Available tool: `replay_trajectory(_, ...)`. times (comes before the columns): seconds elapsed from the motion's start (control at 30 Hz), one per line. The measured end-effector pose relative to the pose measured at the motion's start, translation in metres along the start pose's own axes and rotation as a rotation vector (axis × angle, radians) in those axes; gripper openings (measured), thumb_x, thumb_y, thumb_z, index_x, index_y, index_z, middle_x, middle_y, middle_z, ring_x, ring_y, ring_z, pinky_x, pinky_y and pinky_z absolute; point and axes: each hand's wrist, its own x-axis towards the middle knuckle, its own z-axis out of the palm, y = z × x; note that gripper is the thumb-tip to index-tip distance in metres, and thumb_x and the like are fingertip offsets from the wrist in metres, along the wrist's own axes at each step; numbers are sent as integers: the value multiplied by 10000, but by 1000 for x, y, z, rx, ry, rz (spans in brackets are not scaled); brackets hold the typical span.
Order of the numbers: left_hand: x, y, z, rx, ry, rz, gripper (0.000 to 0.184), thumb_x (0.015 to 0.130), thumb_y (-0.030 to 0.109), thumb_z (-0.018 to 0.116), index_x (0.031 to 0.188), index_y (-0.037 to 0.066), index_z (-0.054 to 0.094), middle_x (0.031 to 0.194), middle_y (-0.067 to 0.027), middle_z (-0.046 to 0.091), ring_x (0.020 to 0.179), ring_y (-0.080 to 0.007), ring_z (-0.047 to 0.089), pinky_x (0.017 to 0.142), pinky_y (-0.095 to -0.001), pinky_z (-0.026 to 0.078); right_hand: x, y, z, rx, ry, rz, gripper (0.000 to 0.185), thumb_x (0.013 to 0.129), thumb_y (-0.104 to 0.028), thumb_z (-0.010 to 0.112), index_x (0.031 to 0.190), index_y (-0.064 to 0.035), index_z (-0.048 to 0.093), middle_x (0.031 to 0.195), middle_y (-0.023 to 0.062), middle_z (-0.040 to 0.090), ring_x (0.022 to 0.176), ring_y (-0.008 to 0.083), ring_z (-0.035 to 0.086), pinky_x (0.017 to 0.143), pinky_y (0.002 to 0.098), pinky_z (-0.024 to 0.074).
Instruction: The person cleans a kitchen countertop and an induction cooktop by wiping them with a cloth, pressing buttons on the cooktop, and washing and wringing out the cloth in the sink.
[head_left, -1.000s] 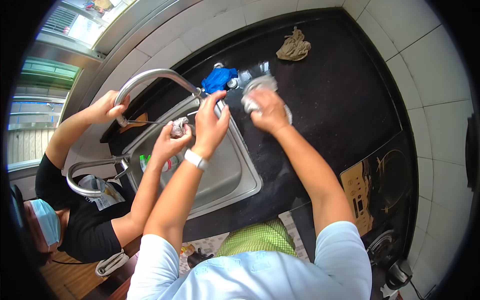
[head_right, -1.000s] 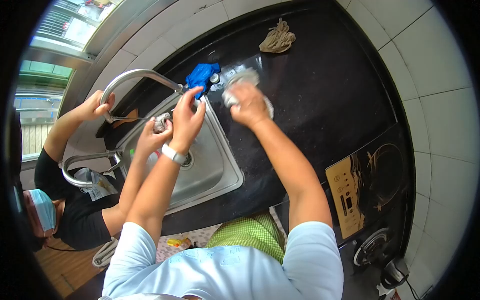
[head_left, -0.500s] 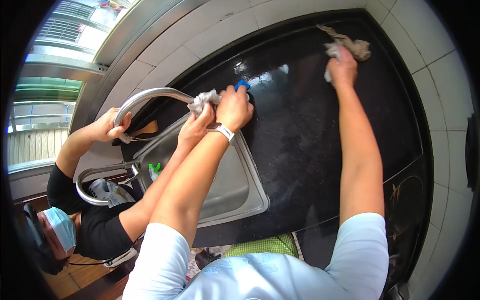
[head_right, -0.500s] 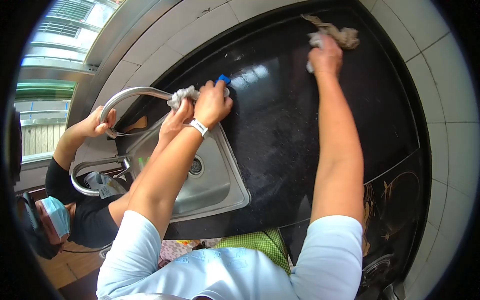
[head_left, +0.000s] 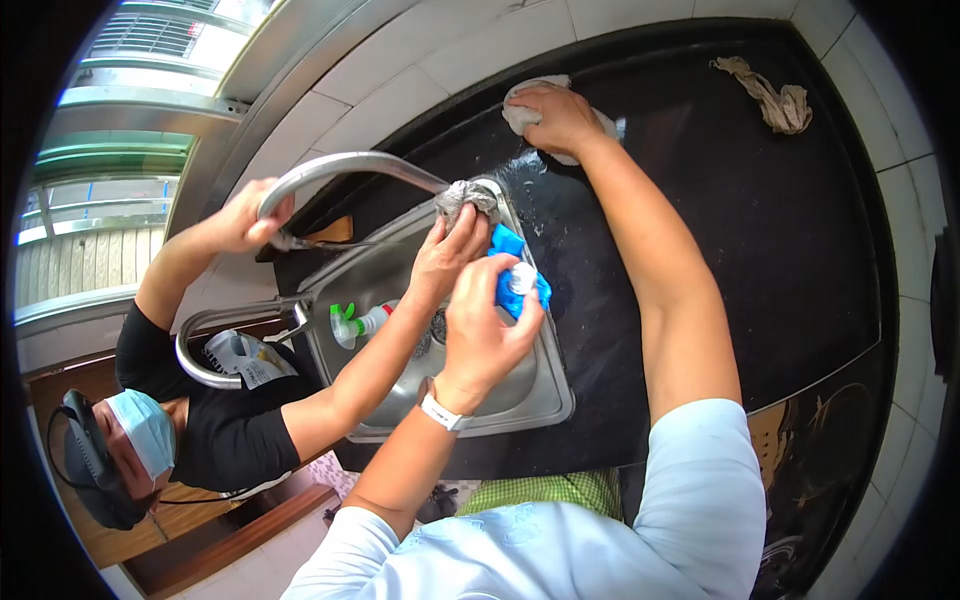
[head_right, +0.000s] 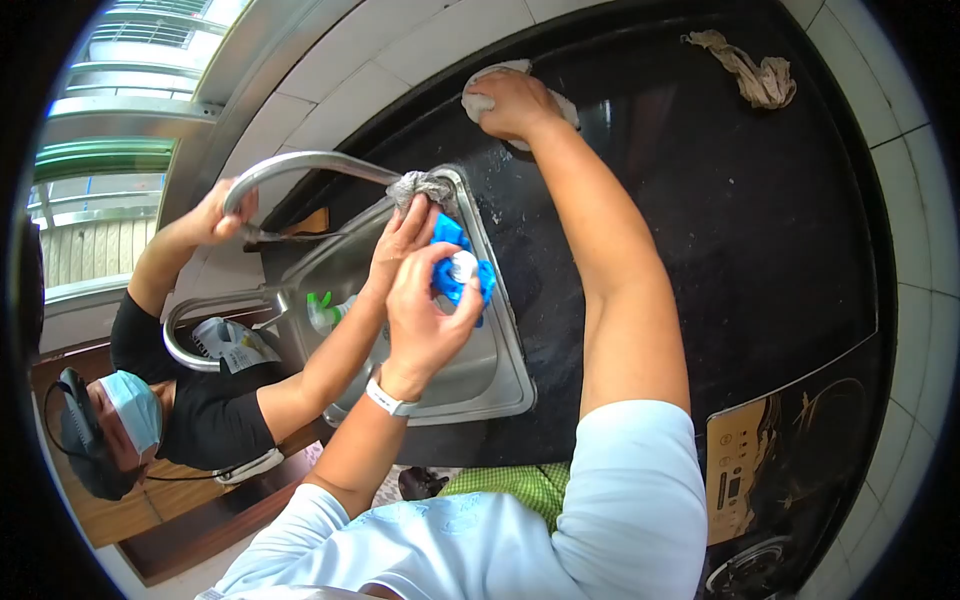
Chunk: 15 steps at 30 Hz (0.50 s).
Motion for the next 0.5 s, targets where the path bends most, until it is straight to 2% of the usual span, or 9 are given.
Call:
replay_trajectory(0.03, -3, 3, -8, -10, -17, -66, 296, 701, 62, 658, 971, 4, 550, 898, -158, 573, 856, -301, 579, 756, -353, 477, 2, -2, 1, 4, -31, 6, 443, 626, -179, 579, 1061, -188, 659, 1135, 62, 618, 1090, 249, 552, 947, 336, 427)
replay_trajectory(0.1, -3, -1, -19, -4, 0, -79, 291, 704, 64, 662, 968, 4, 554, 906, -150, 579, 852, -279, 589, 743, -334, 484, -3, -12, 5, 7, -60, 20, 433, 622, -177, 580, 1046, -187, 666, 1112, 71, 627, 1075, 253, 560, 936, 340, 434)
replay_trajectory(0.13, 3, -2, -25, 106, 40, 74, 296, 703, 68, 666, 970, 2, 554, 903, -143, 583, 835, -267, 593, 729, -321, 488, -6, -22, 8, 22, -200, -21, 399, 640, -182, 581, 1028, -179, 673, 1126, 57, 623, 1082, 248, 554, 946, 333, 425)
replay_trajectory(0.17, -1, -14, -18, -71, 110, -17, 300, 707, 74, 665, 976, 0, 556, 889, -144, 580, 817, -270, 591, 724, -314, 485, -14, -31, 10, 39, -342, -57, 367, 657, -186, 581, 1011, -171, 681, 1140, 43, 620, 1089, 243, 548, 955, 326, 417)
replay_trajectory(0.23, 2, -10, -28, -54, 58, -143, 296, 718, 80, 662, 984, 1, 560, 884, -142, 578, 816, -258, 590, 726, -303, 483, -30, -48, 9, 89, -290, 60, 311, 634, -206, 608, 927, -202, 711, 962, 104, 665, 919, 296, 618, 841, 361, 482)
replay_trajectory(0.27, 6, -13, -29, -65, 70, -94, 295, 727, 93, 660, 989, 1, 561, 878, -138, 577, 796, -248, 593, 713, -296, 478, -36, -54, 2, 98, -334, 100, 289, 638, -209, 615, 910, -200, 716, 941, 102, 669, 905, 293, 623, 828, 362, 486)
replay_trajectory(0.3, 12, -4, -31, -177, 67, -214, 300, 730, 111, 666, 994, 11, 564, 866, -133, 578, 763, -249, 595, 690, -302, 479, -45, -59, -5, 107, -382, 140, 268, 643, -212, 623, 892, -197, 720, 920, 101, 673, 890, 290, 628, 814, 364, 489)
replay_trajectory(0.43, 43, -7, -27, -105, 15, -146, 294, 717, 151, 676, 965, 31, 574, 874, -155, 600, 774, -279, 612, 707, -332, 488, -109, -88, -44, 132, -509, 277, 214, 647, -202, 633, 840, -211, 727, 864, 92, 678, 850, 276, 637, 769, 355, 497)
replay_trajectory(0.5, 63, -17, -11, -131, 43, -47, 300, 712, 158, 669, 966, 30, 573, 876, -174, 601, 792, -314, 609, 722, -358, 487, -157, -87, -38, 130, -455, 117, 220, 635, -158, 610, 815, -207, 728, 831, 93, 673, 837, 280, 635, 757, 362, 500)
